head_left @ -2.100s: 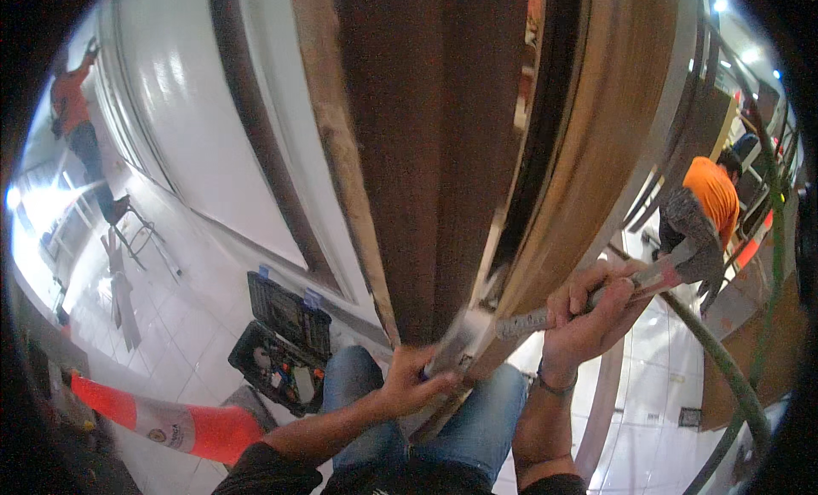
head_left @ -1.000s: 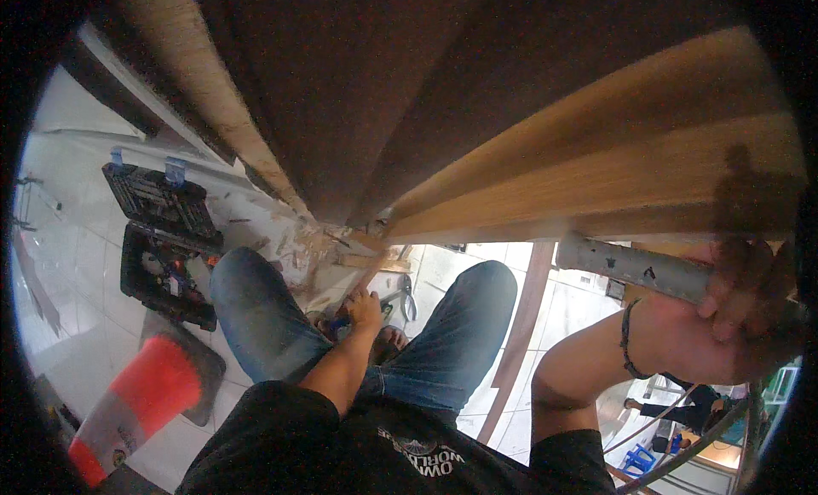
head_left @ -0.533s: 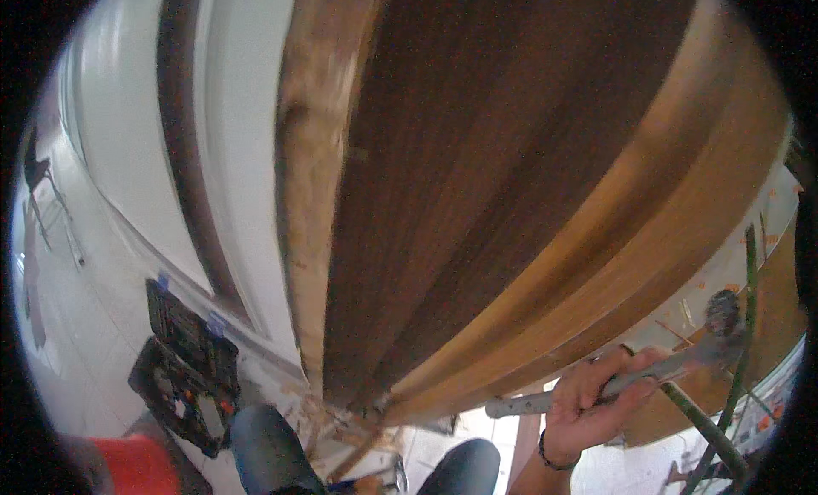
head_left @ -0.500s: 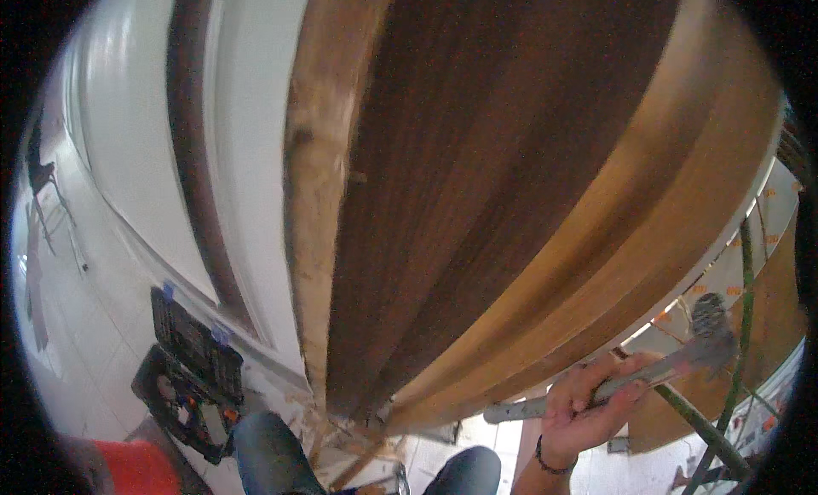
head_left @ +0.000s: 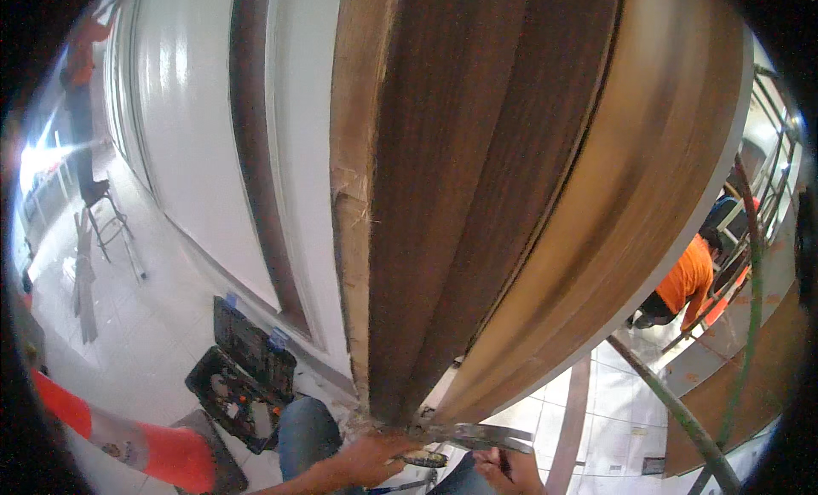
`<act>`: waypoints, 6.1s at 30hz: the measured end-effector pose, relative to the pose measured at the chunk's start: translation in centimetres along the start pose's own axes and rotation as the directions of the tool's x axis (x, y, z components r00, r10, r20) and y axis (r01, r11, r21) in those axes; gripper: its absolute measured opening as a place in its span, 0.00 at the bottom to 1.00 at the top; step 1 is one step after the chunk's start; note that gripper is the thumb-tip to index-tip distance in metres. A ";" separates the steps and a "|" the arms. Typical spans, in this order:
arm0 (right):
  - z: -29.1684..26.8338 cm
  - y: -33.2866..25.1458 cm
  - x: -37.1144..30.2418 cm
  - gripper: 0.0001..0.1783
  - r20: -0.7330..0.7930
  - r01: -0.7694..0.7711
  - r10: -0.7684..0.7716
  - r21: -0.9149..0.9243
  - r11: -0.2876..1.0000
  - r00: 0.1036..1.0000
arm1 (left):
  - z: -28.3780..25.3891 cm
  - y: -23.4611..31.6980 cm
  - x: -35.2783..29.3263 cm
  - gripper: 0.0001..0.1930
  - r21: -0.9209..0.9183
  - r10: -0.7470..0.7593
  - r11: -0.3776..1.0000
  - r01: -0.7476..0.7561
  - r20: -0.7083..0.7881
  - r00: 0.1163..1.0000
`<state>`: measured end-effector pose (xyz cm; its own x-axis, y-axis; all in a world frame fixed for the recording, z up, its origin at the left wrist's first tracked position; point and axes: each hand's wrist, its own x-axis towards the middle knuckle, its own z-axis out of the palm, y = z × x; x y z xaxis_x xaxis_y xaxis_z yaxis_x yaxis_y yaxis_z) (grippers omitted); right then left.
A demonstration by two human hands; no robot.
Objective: The person uses pliers to pull small nails from a wooden door frame, then uses a hammer and chisel to carve out a section of the wood. They continue by using a hammer and a putty knife to scrape and refine the edge of the frame.
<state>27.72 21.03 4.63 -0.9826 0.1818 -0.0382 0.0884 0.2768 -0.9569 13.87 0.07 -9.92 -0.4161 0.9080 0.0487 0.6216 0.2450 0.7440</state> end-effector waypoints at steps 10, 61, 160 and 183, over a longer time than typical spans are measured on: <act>6.3 17.4 -2.9 0.17 0.089 -0.036 0.085 -0.451 0.892 0.992 | -9.5 2.7 -6.8 0.26 -0.031 -0.147 0.988 0.154 0.166 0.975; -2.9 -13.1 1.9 0.20 -0.838 0.824 -0.371 0.151 0.547 0.400 | -26.5 29.9 15.6 0.08 -0.616 0.380 0.062 -0.786 -0.713 0.589; -4.3 -15.9 7.0 0.19 -0.737 0.829 -0.552 0.019 0.559 0.389 | -24.1 27.7 17.5 0.10 -0.449 0.342 0.048 -0.892 -0.832 0.437; -3.7 -16.1 6.7 0.20 -0.772 0.820 -0.487 0.076 0.567 0.409 | -24.3 28.4 17.5 0.11 -0.452 0.302 0.065 -0.889 -0.841 0.450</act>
<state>20.28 21.27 20.84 -0.3184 0.6675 0.6731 -0.7681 0.2345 -0.5959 8.08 14.68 28.21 -0.5574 0.1965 0.8067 0.1104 -0.9454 0.3065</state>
